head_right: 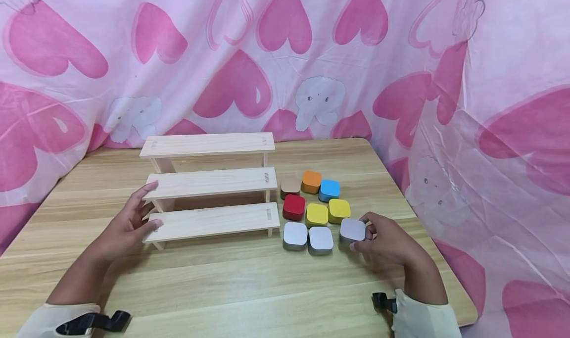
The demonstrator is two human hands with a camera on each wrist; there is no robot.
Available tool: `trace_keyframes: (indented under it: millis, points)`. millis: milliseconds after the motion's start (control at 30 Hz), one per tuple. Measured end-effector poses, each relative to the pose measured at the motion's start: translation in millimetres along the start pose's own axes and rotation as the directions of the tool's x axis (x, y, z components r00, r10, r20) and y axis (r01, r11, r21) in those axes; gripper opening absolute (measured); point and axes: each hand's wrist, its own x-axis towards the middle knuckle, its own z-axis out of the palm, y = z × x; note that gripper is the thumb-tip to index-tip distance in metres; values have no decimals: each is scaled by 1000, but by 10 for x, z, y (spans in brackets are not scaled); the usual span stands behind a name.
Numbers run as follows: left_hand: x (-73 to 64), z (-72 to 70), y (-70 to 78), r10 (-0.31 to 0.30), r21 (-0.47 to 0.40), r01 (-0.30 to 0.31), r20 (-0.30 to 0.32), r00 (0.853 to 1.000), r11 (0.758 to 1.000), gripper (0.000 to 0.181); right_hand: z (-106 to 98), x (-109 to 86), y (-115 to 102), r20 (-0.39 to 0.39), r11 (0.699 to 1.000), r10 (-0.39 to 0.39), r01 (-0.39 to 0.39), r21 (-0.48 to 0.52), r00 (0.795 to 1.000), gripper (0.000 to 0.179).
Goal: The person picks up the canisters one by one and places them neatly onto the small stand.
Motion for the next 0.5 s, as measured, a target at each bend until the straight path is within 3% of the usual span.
trace_keyframes:
  millis: [200,500]
  points:
    - [11,13,-20,26,-14,-26,0,1000,1000,95,-14,9,-36,-51,1000,1,0,24,999,59]
    - [4,4,9,11,-33,-11,-1,1000,999,96,-5,34,-166,-116,998,-49,55,42,992,62]
